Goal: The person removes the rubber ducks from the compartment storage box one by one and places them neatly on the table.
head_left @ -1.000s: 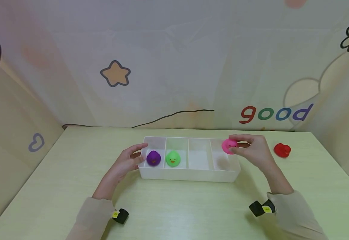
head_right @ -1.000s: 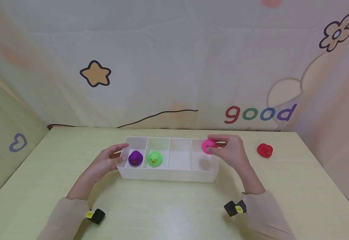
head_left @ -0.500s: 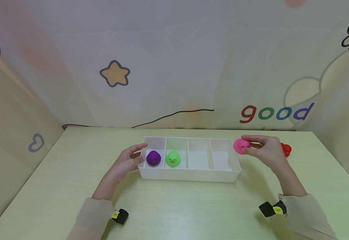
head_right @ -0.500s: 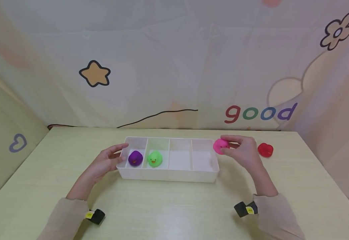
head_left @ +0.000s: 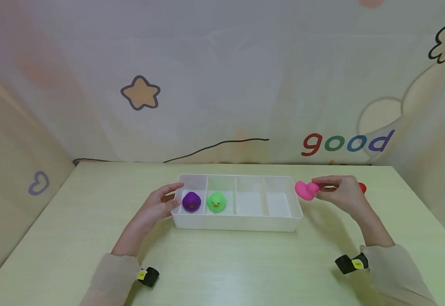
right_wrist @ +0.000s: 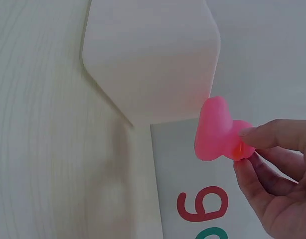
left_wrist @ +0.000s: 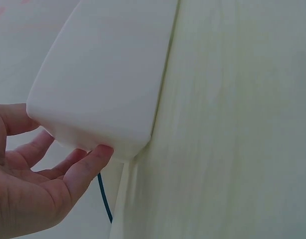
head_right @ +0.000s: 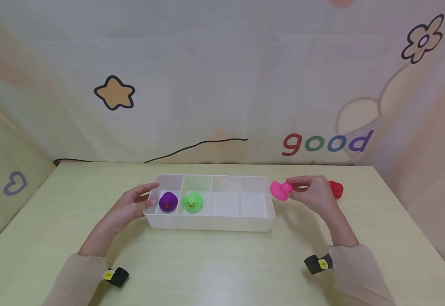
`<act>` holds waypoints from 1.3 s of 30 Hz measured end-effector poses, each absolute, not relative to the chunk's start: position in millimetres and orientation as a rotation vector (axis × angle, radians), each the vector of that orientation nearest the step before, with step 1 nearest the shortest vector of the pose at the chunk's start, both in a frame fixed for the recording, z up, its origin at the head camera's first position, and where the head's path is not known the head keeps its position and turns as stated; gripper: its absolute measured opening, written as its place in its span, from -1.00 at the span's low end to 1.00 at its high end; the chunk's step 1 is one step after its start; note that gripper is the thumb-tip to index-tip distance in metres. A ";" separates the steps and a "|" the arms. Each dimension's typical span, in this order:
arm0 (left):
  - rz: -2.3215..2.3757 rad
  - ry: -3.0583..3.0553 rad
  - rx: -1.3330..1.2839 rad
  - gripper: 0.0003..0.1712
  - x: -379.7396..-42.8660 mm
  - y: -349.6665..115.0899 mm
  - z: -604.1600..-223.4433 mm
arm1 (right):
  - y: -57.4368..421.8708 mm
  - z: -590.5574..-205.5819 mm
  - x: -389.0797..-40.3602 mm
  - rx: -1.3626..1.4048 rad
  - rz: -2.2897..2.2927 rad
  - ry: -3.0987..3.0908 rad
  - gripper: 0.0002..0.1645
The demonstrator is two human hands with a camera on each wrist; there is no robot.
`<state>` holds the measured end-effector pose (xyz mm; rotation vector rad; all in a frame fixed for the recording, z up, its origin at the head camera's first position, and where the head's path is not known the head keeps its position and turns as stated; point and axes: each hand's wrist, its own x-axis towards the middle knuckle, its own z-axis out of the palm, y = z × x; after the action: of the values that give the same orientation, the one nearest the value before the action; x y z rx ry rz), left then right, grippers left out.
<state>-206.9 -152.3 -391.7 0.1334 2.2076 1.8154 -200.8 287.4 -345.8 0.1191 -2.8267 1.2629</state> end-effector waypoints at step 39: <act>1.827 2.194 0.136 -0.43 -208.4 -154.3 -393.7 | 335.4 -375.0 -180.4 0.166 1.094 -2.846 -0.47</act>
<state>-208.4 -154.3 -393.7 0.1356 2.1944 1.8273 -180.4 335.4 -375.0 0.1659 -2.8457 1.0945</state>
